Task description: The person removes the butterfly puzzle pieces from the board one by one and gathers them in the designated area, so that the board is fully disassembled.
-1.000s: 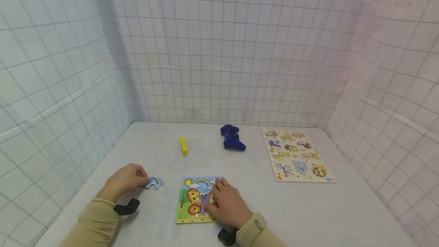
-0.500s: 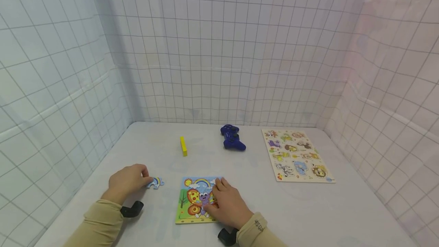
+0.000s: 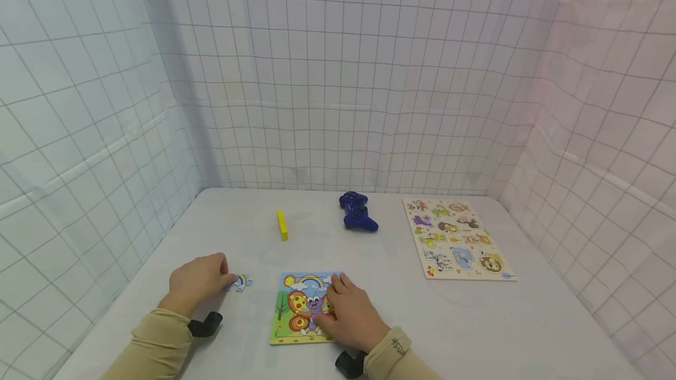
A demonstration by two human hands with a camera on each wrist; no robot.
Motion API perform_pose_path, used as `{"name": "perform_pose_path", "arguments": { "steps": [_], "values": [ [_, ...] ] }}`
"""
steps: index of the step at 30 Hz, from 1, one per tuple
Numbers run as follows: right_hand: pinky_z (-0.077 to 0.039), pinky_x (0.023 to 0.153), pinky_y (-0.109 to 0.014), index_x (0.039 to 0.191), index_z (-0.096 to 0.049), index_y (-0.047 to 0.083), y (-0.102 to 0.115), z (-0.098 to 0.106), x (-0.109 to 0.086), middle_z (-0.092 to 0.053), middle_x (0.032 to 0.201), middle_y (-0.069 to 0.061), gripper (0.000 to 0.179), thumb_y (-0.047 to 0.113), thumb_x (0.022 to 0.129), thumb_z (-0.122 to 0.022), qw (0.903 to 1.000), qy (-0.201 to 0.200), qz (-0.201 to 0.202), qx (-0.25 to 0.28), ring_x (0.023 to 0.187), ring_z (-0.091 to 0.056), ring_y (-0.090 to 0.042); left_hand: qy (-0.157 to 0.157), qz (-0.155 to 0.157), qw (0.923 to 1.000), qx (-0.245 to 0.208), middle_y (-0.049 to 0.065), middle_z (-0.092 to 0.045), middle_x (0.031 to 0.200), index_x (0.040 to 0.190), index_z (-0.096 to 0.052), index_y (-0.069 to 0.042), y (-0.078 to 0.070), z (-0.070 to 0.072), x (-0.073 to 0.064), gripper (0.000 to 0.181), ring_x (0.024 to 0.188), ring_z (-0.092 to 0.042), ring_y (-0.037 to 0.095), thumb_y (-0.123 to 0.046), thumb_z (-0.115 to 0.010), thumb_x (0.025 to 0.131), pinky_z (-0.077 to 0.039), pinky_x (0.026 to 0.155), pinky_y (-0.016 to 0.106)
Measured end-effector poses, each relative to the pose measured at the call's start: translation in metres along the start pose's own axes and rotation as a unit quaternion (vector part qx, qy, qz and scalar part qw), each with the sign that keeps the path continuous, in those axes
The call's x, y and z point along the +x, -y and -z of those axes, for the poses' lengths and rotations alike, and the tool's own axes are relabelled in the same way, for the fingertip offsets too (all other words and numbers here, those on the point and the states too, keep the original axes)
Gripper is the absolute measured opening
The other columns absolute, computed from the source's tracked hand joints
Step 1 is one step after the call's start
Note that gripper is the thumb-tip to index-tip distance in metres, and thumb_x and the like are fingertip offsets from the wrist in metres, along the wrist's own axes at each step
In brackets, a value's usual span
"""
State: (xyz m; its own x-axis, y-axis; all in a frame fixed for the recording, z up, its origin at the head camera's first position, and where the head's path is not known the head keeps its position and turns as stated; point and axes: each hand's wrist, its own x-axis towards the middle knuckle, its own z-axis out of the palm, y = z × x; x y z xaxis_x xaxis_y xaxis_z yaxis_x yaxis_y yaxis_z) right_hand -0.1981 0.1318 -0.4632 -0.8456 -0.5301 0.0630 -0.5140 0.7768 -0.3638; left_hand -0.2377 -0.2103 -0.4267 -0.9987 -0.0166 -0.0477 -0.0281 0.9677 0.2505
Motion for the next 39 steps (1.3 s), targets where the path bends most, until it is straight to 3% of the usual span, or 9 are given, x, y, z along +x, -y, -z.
{"name": "perform_pose_path", "arguments": {
  "steps": [4, 6, 8, 11, 13, 17, 21, 29, 39],
  "values": [
    [-0.040, 0.110, -0.064, 0.148, -0.051, -0.001, 0.001, -0.001, 0.000, -0.039, 0.160, -0.024, 0.075, 0.054, 0.099, -0.063, 1.0000, 0.000, -0.001, -0.001, 0.150, -0.033, -0.043, -0.034, -0.030, 0.9967, -0.068, -0.001, -0.065, 0.085, 0.097, -0.064, -0.016, -0.010, -0.010, 0.005, 0.023, 0.070, -0.055, 0.017, -0.032, -0.078, 0.091, -0.044, 0.058, 0.034],
    [-0.040, 0.111, -0.063, 0.148, -0.051, -0.001, 0.001, -0.001, 0.000, -0.039, 0.160, -0.024, 0.075, 0.054, 0.099, -0.063, 1.0000, 0.001, -0.003, -0.003, 0.151, -0.033, -0.043, -0.052, -0.058, 0.9879, -0.135, -0.002, -0.066, 0.088, 0.099, -0.066, -0.017, -0.021, -0.019, 0.006, 0.018, 0.072, -0.056, 0.015, -0.029, -0.077, 0.093, -0.046, 0.059, 0.031],
    [-0.039, 0.111, -0.063, 0.148, -0.051, -0.001, 0.001, -0.001, 0.000, -0.039, 0.160, -0.023, 0.075, 0.054, 0.099, -0.062, 1.0000, 0.002, -0.005, -0.004, 0.151, -0.033, -0.042, -0.053, -0.084, 0.9723, -0.212, -0.004, -0.066, 0.090, 0.099, -0.067, -0.017, -0.033, -0.029, 0.007, 0.013, 0.075, -0.057, 0.013, -0.024, -0.076, 0.095, -0.047, 0.060, 0.029],
    [-0.039, 0.111, -0.063, 0.149, -0.051, -0.001, 0.001, -0.001, 0.001, -0.038, 0.161, -0.023, 0.076, 0.055, 0.098, -0.062, 1.0000, 0.003, -0.008, -0.004, 0.151, -0.033, -0.042, -0.025, -0.114, 0.9401, -0.320, -0.004, -0.069, 0.093, 0.103, -0.069, -0.015, -0.048, -0.041, 0.005, 0.011, 0.079, -0.061, 0.012, -0.019, -0.075, 0.095, -0.051, 0.062, 0.027],
    [-0.039, 0.111, -0.063, 0.149, -0.051, -0.001, 0.001, -0.002, 0.001, -0.038, 0.161, -0.023, 0.076, 0.056, 0.098, -0.062, 1.0000, 0.002, -0.008, -0.004, 0.151, -0.033, -0.042, 0.006, -0.133, 0.9238, -0.359, -0.003, -0.071, 0.096, 0.107, -0.070, -0.013, -0.055, -0.048, 0.004, 0.014, 0.081, -0.065, 0.012, -0.020, -0.075, 0.096, -0.053, 0.063, 0.027],
    [-0.039, 0.111, -0.063, 0.149, -0.051, -0.001, 0.001, -0.003, 0.002, -0.038, 0.161, -0.023, 0.077, 0.056, 0.098, -0.062, 1.0000, -0.002, -0.006, -0.004, 0.151, -0.033, -0.042, 0.058, -0.173, 0.9101, -0.372, -0.001, -0.072, 0.101, 0.112, -0.070, -0.010, -0.058, -0.057, 0.004, 0.021, 0.087, -0.068, 0.013, -0.023, -0.075, 0.096, -0.055, 0.068, 0.027],
    [-0.039, 0.111, -0.063, 0.148, -0.051, 0.000, 0.001, 0.000, 0.002, -0.039, 0.161, -0.022, 0.076, 0.055, 0.098, -0.063, 1.0000, -0.003, -0.005, -0.001, 0.151, -0.034, -0.041, 0.070, -0.195, 0.9127, -0.352, -0.002, -0.072, 0.103, 0.112, -0.070, -0.012, -0.058, -0.062, 0.005, 0.022, 0.090, -0.069, 0.012, -0.021, -0.078, 0.093, -0.055, 0.074, 0.025],
    [-0.025, 0.119, -0.065, 0.154, -0.042, 0.000, -0.031, 0.012, 0.005, -0.031, 0.166, -0.017, 0.079, 0.051, 0.099, -0.064, 0.9916, -0.011, -0.032, 0.125, 0.156, -0.024, -0.037, 0.058, -0.217, 0.9216, -0.316, -0.003, -0.071, 0.106, 0.113, -0.070, -0.014, -0.063, -0.062, 0.002, 0.020, 0.090, -0.067, 0.010, -0.016, -0.076, 0.094, -0.053, 0.077, 0.024],
    [-0.023, 0.121, -0.062, 0.153, -0.047, 0.007, -0.060, 0.014, 0.009, -0.036, 0.165, -0.007, 0.080, 0.054, 0.093, -0.071, 0.9918, 0.014, -0.020, 0.125, 0.157, -0.021, -0.038, 0.051, -0.213, 0.9247, -0.311, -0.004, -0.070, 0.105, 0.113, -0.070, -0.015, -0.062, -0.065, 0.004, 0.018, 0.088, -0.066, 0.007, -0.018, -0.074, 0.096, -0.052, 0.075, 0.024]
  ]
}}
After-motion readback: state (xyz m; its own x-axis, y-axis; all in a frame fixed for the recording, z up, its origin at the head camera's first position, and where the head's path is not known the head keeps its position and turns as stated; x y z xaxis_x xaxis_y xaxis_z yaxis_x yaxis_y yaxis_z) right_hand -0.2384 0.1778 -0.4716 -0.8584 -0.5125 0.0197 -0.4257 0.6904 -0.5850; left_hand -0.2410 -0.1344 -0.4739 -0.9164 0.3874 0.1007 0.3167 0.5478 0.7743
